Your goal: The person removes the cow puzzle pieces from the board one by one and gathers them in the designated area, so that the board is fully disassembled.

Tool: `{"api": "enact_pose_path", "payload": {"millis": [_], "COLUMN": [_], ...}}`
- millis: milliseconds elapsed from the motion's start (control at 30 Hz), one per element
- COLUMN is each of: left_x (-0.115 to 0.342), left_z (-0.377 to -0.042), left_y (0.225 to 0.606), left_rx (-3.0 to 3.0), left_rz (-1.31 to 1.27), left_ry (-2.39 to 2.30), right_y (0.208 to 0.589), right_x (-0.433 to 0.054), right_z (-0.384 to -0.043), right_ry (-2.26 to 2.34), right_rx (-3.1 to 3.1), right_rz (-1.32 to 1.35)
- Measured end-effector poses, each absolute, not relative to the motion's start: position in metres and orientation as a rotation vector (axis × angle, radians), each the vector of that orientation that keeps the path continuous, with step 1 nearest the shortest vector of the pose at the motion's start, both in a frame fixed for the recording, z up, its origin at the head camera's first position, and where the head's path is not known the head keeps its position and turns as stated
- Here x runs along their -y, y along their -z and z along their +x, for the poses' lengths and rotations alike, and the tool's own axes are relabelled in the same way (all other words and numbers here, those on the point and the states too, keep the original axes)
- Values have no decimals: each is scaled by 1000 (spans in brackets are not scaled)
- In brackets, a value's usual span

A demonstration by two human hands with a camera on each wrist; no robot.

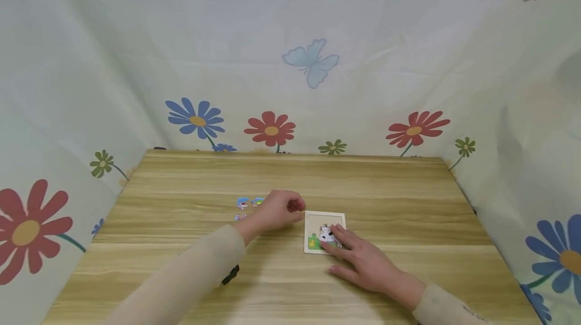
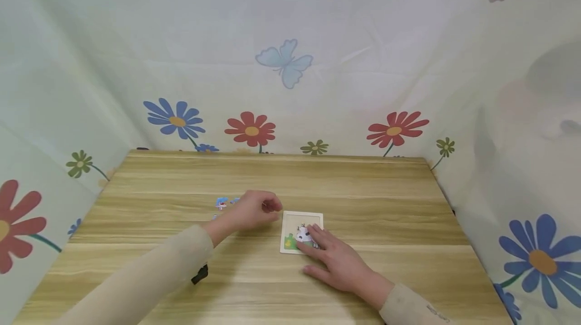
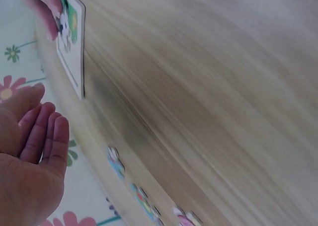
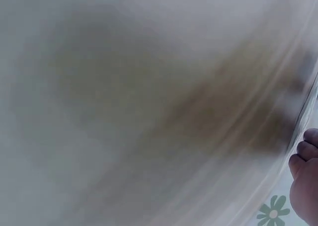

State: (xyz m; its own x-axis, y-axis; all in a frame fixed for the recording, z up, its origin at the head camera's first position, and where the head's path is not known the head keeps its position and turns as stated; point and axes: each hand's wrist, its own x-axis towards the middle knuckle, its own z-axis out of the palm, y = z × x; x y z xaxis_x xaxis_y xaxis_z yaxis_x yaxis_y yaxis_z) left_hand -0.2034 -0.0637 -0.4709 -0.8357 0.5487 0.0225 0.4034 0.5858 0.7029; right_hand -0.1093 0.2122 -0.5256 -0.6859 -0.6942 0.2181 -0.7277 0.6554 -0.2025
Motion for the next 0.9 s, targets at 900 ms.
{"api": "enact_pose_path", "payload": {"millis": [900], "left_x": [7], "left_z": [-192], "left_y": [493], "left_rx": [-2623], "left_rz": [1014], "left_ry": [-888], "right_y": [530], "right_x": [-220], "right_z": [-103], "right_ry": [-434], "right_rx": [2728], "right_rz": [1178]}}
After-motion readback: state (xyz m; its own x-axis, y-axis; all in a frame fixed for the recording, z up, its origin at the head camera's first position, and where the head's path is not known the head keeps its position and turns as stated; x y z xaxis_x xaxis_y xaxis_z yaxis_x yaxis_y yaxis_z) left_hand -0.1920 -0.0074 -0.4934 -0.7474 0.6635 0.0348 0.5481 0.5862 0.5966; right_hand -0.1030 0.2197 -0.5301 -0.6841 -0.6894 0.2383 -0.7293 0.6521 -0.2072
